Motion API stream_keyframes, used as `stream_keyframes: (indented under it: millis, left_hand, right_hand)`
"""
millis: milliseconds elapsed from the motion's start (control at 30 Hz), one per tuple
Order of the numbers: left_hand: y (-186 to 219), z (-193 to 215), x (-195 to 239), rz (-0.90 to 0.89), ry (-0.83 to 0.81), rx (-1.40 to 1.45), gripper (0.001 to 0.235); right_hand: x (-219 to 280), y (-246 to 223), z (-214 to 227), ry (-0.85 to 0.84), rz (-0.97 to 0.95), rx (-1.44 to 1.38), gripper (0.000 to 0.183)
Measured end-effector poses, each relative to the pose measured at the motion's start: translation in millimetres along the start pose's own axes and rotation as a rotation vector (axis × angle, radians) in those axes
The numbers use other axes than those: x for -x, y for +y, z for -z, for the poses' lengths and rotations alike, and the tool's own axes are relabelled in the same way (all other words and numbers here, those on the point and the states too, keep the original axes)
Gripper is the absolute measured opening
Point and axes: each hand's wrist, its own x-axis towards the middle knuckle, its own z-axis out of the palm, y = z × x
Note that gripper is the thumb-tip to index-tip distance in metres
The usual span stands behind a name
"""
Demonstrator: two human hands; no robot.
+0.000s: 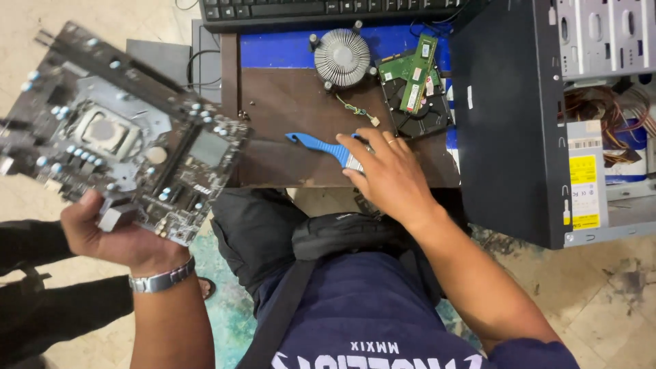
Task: The person cleans a motherboard, a RAM stick, and a hard drive using a blue-handled brush. They hold each component, brush both sides, and place them back on the work surface.
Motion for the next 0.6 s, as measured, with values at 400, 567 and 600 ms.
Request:
stream_keyframes:
  millis: [400, 567, 600]
  left_hand:
    - [-27.8, 5.5, 10.6, 0.240, -0.248, -0.134, 0.048]
    - [-38.1, 23.9, 18.6, 0.612, -0.279, -0.164, 0.042]
    - [-41.5, 29.2, 18.9, 0.701, -0.319, -0.182, 0.040]
  right_hand:
    - [-57.4, 51.7, 64.1, 0.428, -0.270, -0.071, 0.037]
    - [-104.1, 84.1, 36.1, 0.420, -0.196, 0.117, 0.047]
    - [-114.8, 85.1, 31.8, 0.460, -0.170, 0.101, 0.045]
